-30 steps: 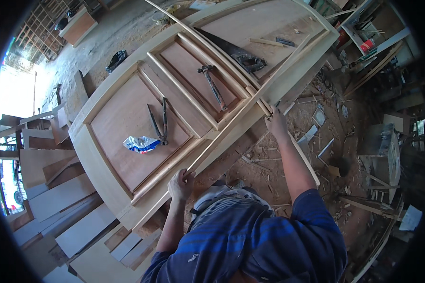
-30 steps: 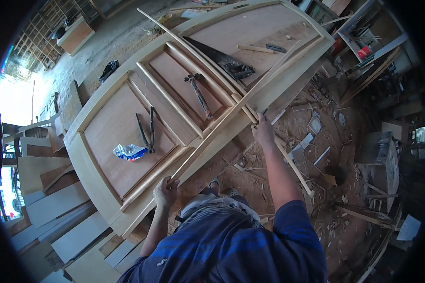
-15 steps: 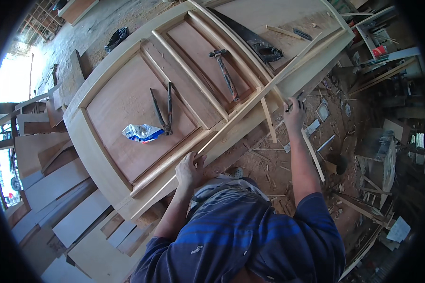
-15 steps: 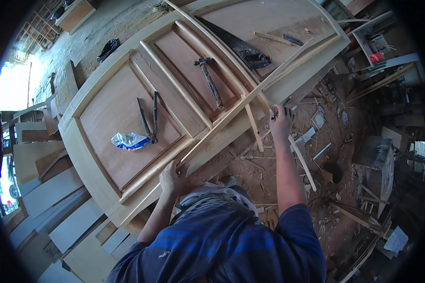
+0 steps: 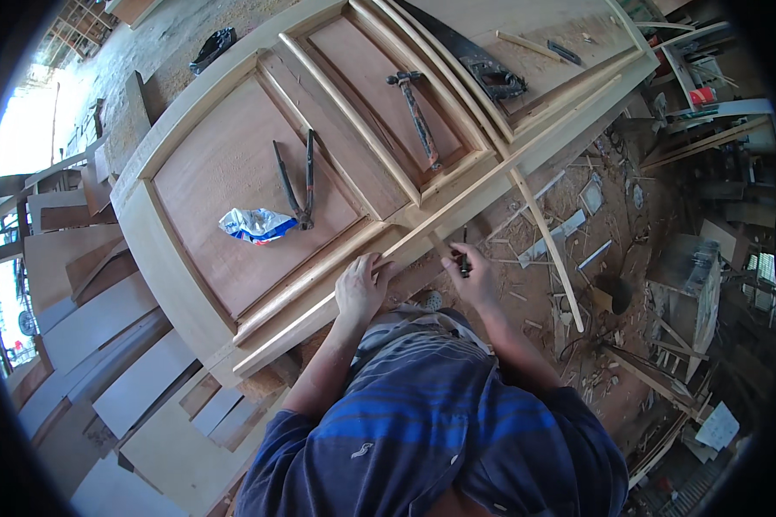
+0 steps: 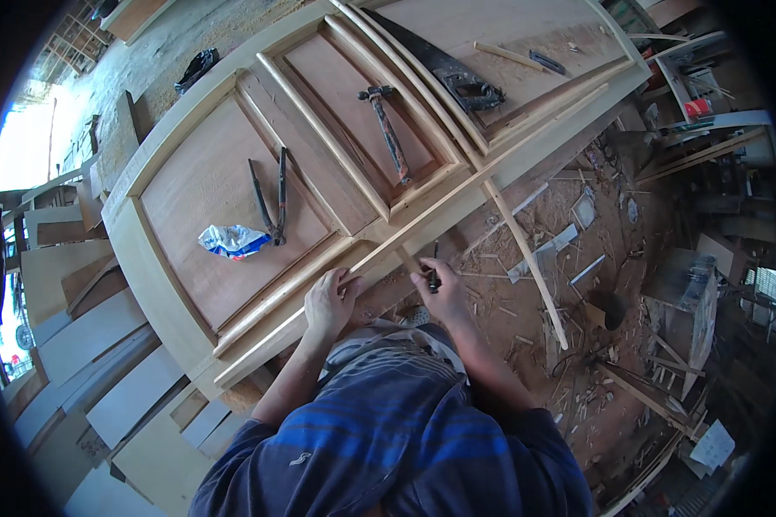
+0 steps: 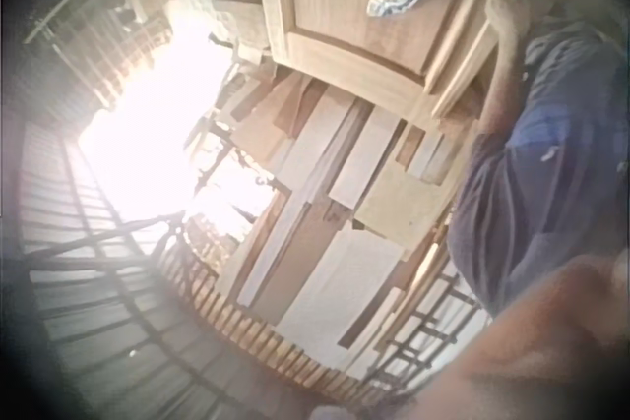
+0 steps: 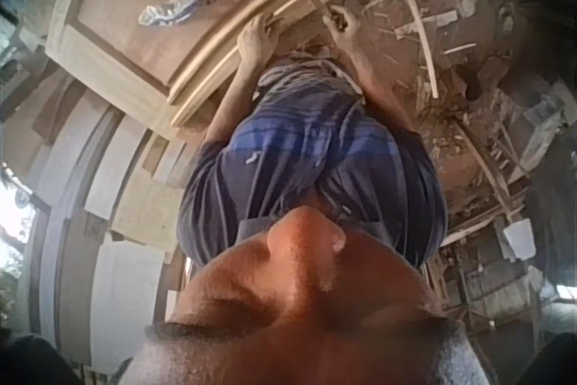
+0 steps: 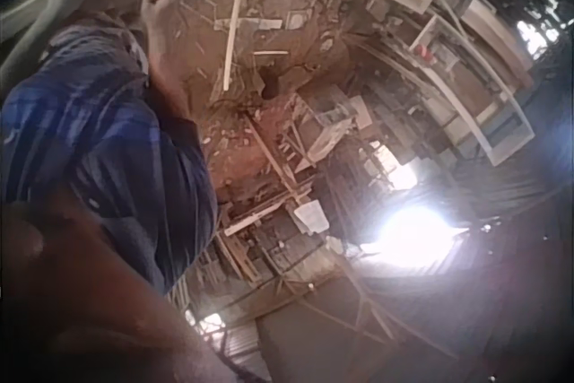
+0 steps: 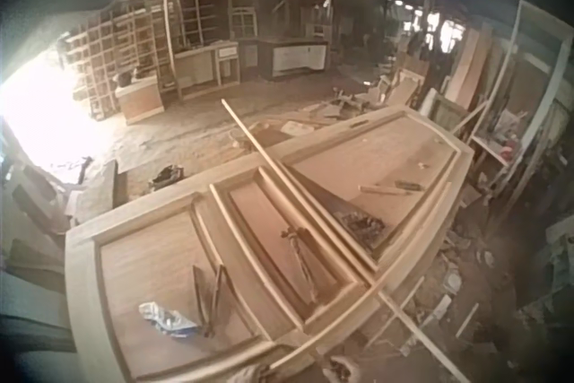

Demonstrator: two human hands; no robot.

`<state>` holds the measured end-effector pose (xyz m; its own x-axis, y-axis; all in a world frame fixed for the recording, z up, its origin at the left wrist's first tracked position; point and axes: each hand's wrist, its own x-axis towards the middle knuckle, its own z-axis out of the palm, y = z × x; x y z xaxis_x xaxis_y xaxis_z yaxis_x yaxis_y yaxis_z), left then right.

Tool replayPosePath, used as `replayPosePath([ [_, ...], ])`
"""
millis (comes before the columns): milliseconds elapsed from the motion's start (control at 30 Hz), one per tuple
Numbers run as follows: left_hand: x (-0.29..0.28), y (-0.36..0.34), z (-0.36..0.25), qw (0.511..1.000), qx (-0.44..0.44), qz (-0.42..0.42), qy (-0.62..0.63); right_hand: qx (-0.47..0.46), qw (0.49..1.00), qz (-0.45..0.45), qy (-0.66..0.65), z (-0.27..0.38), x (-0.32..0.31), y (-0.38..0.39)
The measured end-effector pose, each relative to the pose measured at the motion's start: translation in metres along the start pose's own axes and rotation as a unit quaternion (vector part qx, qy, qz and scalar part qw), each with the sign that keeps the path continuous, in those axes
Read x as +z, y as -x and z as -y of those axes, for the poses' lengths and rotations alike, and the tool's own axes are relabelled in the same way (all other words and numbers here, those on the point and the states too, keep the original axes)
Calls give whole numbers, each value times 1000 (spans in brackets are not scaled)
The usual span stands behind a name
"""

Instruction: The person measures wooden trim strips, cuts them using a miter saw and a hand saw, and fits the pieces onto a wooden door frame.

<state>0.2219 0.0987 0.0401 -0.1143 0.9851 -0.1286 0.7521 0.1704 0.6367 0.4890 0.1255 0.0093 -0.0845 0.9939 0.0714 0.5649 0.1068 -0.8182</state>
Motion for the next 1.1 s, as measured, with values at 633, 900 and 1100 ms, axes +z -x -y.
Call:
replayPosePath([
  [633,17,-19,-2,986,104,-107,-75,-20,1000,-15,-16,2,31,7],
  [900,15,-33,4,983,147,-109,-19,-44,998,-50,-12,15,36,-10],
  [1100,22,-38,5,983,146,-101,-43,-32,999,-35,-22,14,40,-11],
])
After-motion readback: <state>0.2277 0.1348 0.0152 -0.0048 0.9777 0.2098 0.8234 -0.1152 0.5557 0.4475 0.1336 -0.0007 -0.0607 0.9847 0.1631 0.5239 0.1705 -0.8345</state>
